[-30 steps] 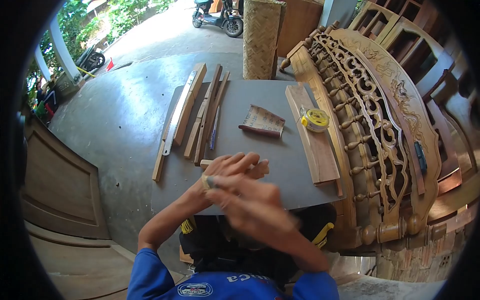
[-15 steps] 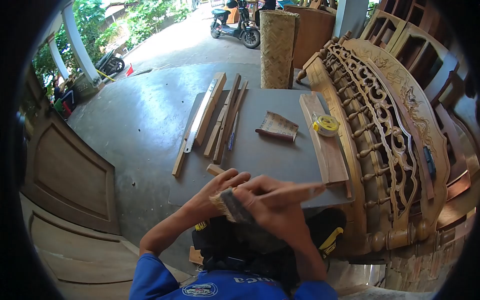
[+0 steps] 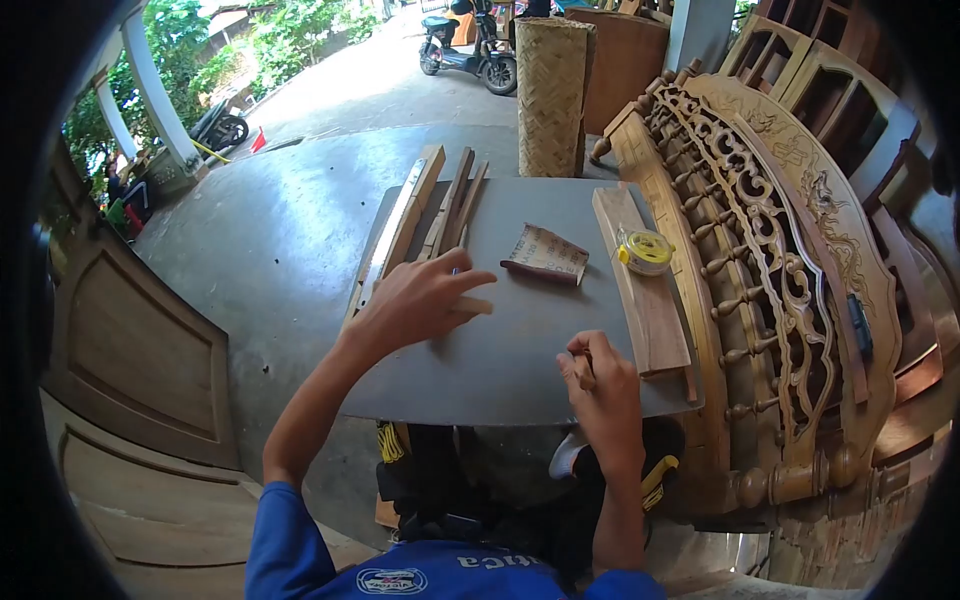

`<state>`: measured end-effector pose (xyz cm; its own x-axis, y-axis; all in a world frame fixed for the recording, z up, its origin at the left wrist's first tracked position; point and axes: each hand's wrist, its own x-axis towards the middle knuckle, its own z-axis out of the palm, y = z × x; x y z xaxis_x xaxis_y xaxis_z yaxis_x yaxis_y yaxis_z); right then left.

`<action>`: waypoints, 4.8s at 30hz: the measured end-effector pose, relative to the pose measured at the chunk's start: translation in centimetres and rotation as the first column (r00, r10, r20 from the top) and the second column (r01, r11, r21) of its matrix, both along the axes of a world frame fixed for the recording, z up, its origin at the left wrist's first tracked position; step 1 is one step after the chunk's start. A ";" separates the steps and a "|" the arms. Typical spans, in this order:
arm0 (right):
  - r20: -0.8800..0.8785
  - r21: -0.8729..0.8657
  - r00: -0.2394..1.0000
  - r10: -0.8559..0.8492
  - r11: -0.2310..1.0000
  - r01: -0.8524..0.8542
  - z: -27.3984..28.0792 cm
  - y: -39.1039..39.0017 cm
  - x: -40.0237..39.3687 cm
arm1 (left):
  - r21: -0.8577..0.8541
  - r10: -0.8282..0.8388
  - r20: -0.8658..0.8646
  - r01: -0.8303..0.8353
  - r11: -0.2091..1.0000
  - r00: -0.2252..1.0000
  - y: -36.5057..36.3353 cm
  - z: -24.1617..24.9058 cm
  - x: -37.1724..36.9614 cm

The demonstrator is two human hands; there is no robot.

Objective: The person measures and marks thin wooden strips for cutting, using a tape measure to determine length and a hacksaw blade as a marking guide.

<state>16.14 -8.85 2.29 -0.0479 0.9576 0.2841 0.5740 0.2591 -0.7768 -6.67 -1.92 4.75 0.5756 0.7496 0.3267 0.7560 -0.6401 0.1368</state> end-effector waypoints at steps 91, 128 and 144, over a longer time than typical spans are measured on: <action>-0.297 -0.241 0.518 0.802 0.461 -0.854 -2.2 10.0 -5.8 | -0.038 0.349 0.236 -0.350 0.936 0.907 -5.6 2.5 -7.5; -0.233 -0.016 0.659 0.715 0.675 -0.738 -3.1 5.7 -6.6 | -0.122 0.279 0.408 -0.251 0.960 0.869 -9.0 2.5 -7.4; -0.197 -0.151 0.868 0.455 0.861 -0.485 -2.4 7.0 -2.5 | -0.133 0.233 0.401 -0.196 0.972 0.886 -7.4 3.6 -3.5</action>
<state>13.59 -1.83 -0.08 -0.4778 0.8673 0.1395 0.2945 0.3078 -0.9047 -10.17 -9.31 8.40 0.2260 0.8754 0.4273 0.7375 -0.4403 0.5121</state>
